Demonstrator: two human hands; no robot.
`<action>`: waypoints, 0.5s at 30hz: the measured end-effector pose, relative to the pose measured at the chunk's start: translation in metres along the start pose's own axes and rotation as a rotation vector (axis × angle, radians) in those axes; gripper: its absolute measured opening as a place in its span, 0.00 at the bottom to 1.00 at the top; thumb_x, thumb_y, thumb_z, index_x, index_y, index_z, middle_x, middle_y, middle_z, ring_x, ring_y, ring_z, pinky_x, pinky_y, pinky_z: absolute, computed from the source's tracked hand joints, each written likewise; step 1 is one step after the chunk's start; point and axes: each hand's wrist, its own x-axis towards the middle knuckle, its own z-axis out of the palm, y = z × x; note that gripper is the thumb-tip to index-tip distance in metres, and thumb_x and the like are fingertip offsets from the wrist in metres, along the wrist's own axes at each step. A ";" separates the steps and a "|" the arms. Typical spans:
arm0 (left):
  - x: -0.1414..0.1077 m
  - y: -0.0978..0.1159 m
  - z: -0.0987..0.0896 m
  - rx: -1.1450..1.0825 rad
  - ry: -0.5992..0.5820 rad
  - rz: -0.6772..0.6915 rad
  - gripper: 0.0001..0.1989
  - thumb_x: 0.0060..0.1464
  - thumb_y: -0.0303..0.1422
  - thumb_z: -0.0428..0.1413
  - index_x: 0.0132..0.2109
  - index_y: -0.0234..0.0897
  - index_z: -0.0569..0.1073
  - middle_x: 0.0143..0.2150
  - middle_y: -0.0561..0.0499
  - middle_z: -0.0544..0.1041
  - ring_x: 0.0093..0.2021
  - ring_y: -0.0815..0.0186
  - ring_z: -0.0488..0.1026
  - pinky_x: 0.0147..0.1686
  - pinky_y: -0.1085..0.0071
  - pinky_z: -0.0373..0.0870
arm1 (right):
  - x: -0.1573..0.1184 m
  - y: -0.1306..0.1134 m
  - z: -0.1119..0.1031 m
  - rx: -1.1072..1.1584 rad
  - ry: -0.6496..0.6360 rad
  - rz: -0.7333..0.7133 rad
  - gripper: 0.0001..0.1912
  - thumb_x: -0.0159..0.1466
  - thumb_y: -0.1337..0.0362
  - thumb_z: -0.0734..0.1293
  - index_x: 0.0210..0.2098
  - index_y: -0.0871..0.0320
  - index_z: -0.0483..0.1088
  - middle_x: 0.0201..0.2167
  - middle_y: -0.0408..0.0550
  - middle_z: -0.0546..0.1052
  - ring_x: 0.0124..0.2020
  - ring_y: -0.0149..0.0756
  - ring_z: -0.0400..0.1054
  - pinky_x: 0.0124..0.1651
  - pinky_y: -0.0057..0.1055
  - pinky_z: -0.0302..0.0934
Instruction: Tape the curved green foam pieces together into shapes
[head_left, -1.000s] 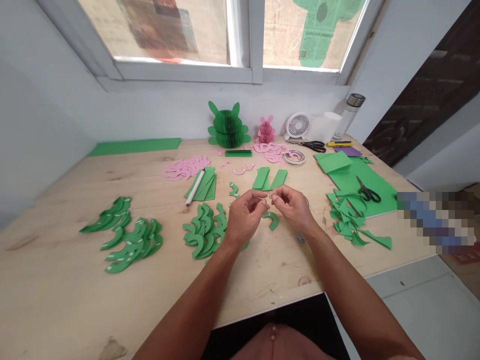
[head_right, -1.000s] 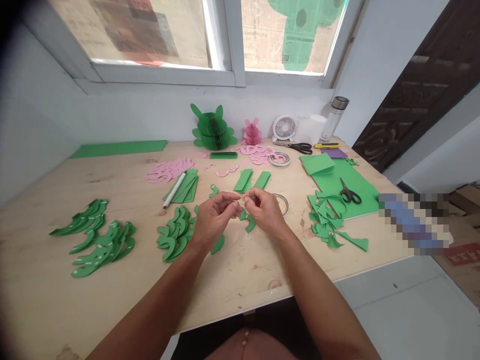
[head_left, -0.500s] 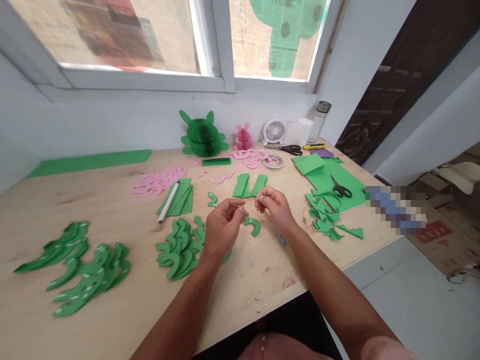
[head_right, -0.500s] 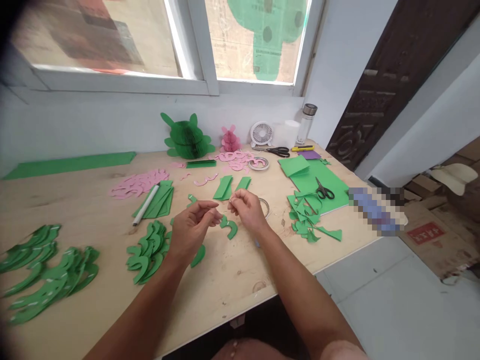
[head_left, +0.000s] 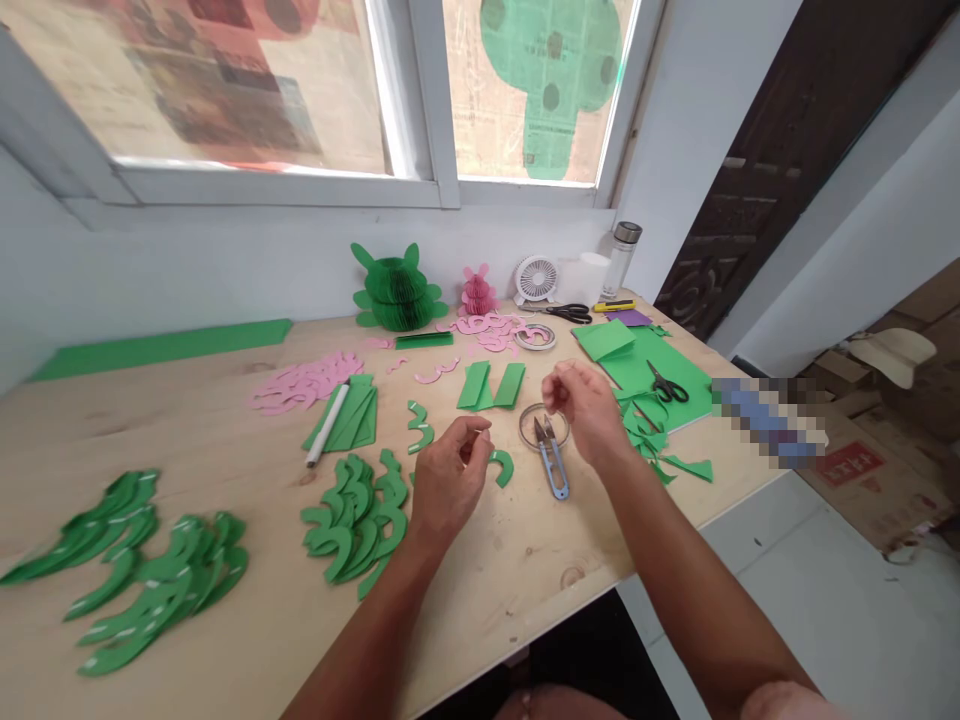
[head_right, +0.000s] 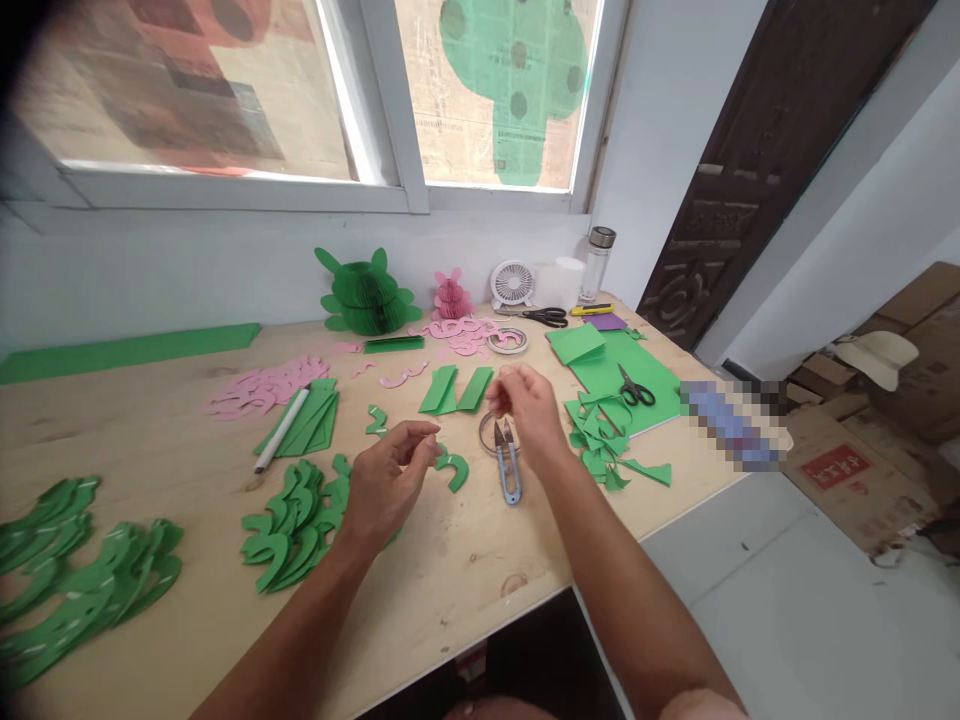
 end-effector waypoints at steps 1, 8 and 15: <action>0.000 0.001 0.000 0.011 0.000 0.008 0.10 0.51 0.36 0.50 0.36 0.37 0.72 0.22 0.53 0.74 0.23 0.67 0.72 0.25 0.73 0.67 | 0.004 -0.004 -0.011 -0.045 0.020 -0.018 0.13 0.55 0.54 0.64 0.25 0.57 0.62 0.20 0.40 0.70 0.19 0.25 0.60 0.23 0.23 0.56; -0.003 0.004 0.000 0.040 -0.026 0.023 0.09 0.52 0.35 0.49 0.36 0.38 0.71 0.23 0.53 0.75 0.24 0.66 0.74 0.25 0.74 0.67 | 0.056 -0.027 -0.142 -0.378 0.387 0.048 0.12 0.53 0.56 0.67 0.25 0.59 0.67 0.21 0.43 0.72 0.19 0.25 0.62 0.21 0.23 0.55; -0.003 0.003 0.002 0.097 -0.031 0.047 0.06 0.52 0.34 0.50 0.35 0.40 0.71 0.23 0.55 0.76 0.23 0.67 0.74 0.27 0.73 0.67 | 0.084 -0.046 -0.239 -0.609 0.662 0.053 0.05 0.51 0.69 0.66 0.20 0.60 0.67 0.16 0.44 0.71 0.18 0.25 0.61 0.21 0.24 0.53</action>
